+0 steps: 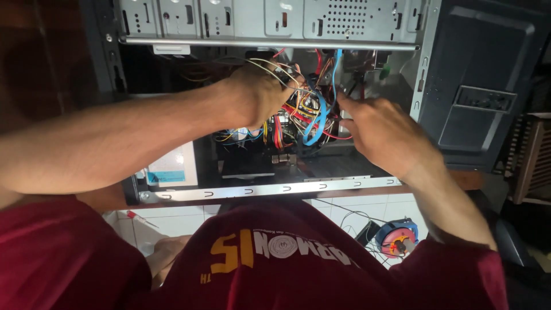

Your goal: Securing internal components and managing cables inside a desktop computer case using a screwdriver.

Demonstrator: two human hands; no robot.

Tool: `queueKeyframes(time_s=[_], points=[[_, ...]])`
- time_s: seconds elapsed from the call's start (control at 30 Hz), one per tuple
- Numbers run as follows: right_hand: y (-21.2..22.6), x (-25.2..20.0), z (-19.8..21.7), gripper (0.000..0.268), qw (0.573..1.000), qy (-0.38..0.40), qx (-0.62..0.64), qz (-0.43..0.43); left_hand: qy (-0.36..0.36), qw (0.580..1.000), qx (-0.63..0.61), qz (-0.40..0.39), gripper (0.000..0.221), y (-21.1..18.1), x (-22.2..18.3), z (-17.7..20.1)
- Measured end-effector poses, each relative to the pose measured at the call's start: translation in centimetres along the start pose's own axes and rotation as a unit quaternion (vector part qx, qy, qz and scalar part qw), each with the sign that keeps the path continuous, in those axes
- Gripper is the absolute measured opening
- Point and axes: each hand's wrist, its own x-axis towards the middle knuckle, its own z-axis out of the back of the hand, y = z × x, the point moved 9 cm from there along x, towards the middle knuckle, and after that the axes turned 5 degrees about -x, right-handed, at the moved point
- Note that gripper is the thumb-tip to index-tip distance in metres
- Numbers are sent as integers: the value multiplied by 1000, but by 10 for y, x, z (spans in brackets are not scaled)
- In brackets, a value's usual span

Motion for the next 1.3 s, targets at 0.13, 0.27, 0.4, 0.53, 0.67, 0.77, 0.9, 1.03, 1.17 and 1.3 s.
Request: queueKeyframes(time_s=[0.13, 0.27, 0.4, 0.53, 0.67, 0.77, 0.9, 1.03, 1.17, 1.3], points=[[-11, 9, 0, 42, 998, 45, -6, -54, 12, 1000, -16, -2, 50, 0, 1, -2], [-13, 19, 0, 23, 998, -16, 9, -67, 19, 999, -34, 9, 53, 1, -2, -5], [-9, 19, -3, 16, 995, 2, 39, -91, 30, 998, -52, 16, 57, 5, 2, -2], [-8, 20, 0, 18, 994, 8, 58, -96, 47, 996, -69, 18, 61, 4, -2, -7], [-5, 19, 1, 17, 994, 23, 62, -92, 54, 995, -77, 20, 65, 9, -1, -5], [-2, 19, -1, 18, 993, 39, 61, -93, 66, 994, -86, 21, 68, 10, 3, -4], [-4, 18, -5, 20, 991, 60, 56, -102, 81, 992, -98, 23, 73, 10, 4, -5], [-7, 19, -11, 21, 990, 77, 57, -106, 96, 989, -112, 24, 77, 11, 3, -5], [-7, 18, -11, 22, 988, 88, 53, -113, 107, 987, -121, 24, 81, 12, 5, -5], [-7, 19, -14, 22, 987, 94, 60, -114, 124, 982, -141, 31, 86, 15, 6, -5]])
